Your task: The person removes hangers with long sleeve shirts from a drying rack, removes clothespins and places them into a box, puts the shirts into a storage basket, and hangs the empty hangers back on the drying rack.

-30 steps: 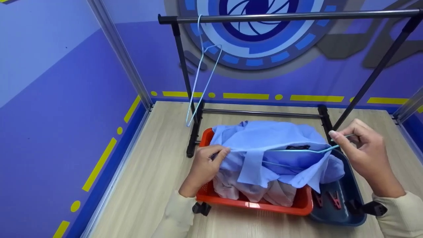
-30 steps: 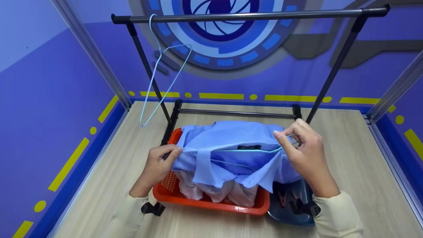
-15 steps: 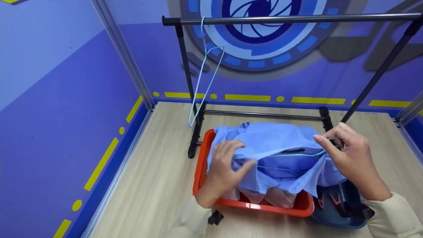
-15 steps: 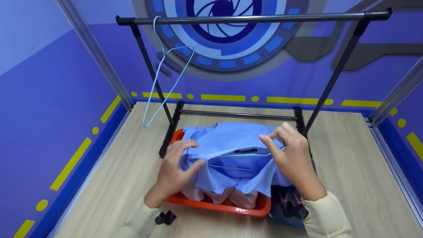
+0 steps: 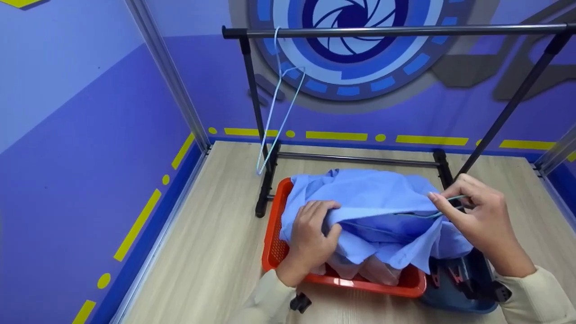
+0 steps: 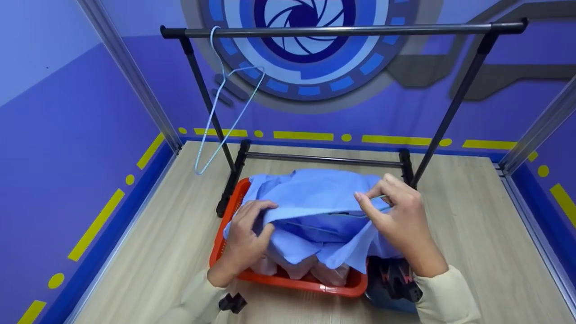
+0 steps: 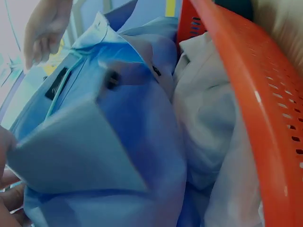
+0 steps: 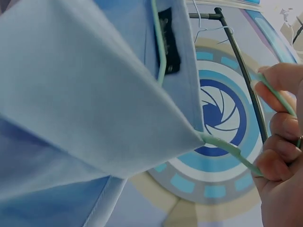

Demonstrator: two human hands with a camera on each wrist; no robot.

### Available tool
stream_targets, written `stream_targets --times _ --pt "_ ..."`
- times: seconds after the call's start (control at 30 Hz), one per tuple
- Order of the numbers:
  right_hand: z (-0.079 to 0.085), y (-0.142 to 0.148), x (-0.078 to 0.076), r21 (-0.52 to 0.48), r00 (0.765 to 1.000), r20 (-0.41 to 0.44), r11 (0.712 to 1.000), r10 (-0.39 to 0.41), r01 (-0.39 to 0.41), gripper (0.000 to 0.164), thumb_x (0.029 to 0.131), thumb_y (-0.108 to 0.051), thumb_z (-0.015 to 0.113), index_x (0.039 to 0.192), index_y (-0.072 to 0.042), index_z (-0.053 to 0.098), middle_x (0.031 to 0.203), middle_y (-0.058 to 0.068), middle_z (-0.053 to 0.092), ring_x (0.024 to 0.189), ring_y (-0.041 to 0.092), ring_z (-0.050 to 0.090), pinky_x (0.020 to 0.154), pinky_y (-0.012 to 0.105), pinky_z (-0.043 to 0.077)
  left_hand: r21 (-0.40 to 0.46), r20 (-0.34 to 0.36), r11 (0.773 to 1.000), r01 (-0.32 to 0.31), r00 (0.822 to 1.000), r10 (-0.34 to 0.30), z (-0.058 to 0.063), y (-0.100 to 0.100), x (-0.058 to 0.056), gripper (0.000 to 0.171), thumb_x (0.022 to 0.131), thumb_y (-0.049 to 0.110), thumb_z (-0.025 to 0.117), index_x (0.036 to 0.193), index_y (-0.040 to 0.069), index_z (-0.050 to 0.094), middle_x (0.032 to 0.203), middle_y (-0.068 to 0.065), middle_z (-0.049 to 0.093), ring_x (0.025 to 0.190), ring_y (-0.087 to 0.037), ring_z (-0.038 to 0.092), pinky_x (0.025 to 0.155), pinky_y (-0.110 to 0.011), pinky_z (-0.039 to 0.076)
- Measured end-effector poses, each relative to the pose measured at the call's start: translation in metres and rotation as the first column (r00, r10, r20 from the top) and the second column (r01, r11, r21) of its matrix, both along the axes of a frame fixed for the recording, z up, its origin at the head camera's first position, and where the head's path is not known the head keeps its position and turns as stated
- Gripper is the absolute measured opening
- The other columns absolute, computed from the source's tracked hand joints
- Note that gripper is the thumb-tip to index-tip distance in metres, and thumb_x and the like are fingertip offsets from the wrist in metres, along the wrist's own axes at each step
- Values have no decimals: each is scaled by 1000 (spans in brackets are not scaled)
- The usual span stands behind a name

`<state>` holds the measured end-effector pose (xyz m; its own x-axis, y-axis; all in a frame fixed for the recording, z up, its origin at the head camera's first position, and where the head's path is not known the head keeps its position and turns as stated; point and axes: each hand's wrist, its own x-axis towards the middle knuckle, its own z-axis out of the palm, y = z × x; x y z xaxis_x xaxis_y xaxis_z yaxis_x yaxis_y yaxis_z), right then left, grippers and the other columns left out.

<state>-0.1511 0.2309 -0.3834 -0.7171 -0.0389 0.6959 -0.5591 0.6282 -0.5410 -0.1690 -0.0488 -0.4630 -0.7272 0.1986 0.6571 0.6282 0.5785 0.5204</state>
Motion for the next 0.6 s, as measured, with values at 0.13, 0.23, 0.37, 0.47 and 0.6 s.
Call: stream_targets --times 0.13,0.23,0.37,0.47,0.6 --pt "4 -1 3 6 997 -47 998 55 -55 27 65 15 73 61 -8 61 61 -8 37 57 -3 27 54 16 22 76 10 995 67 998 -68 9 -9 -4 20 79 8 62 96 14 70 95 3 73 92 -8 68 87 -24 53" --pt "2 4 3 1 995 -63 997 73 -73 29 64 16 72 60 -9 60 60 -8 36 56 -4 26 54 16 23 94 19 992 88 996 -90 16 -17 -8 19 76 7 63 91 14 73 90 4 74 88 -7 69 83 -23 54" --pt "-3 12 4 -27 994 -72 996 81 -83 29 63 18 70 58 -9 60 59 -8 32 54 -4 24 52 15 24 112 87 990 86 992 -96 23 -28 -13 20 79 5 61 89 15 75 87 4 75 84 -7 70 80 -26 56" --pt "-6 19 4 -70 992 -65 991 106 -111 28 63 20 68 58 -7 61 57 -8 34 53 -3 23 51 17 23 147 193 984 102 973 -129 26 -34 -16 21 82 5 59 89 15 76 86 4 75 83 -7 69 79 -28 56" --pt "-9 31 3 -202 989 -60 969 133 -142 25 66 25 64 60 2 61 58 -7 39 51 2 26 46 22 19 235 320 963 133 925 -206 22 -41 -19 22 84 3 58 91 16 75 89 3 75 86 -8 68 80 -28 55"
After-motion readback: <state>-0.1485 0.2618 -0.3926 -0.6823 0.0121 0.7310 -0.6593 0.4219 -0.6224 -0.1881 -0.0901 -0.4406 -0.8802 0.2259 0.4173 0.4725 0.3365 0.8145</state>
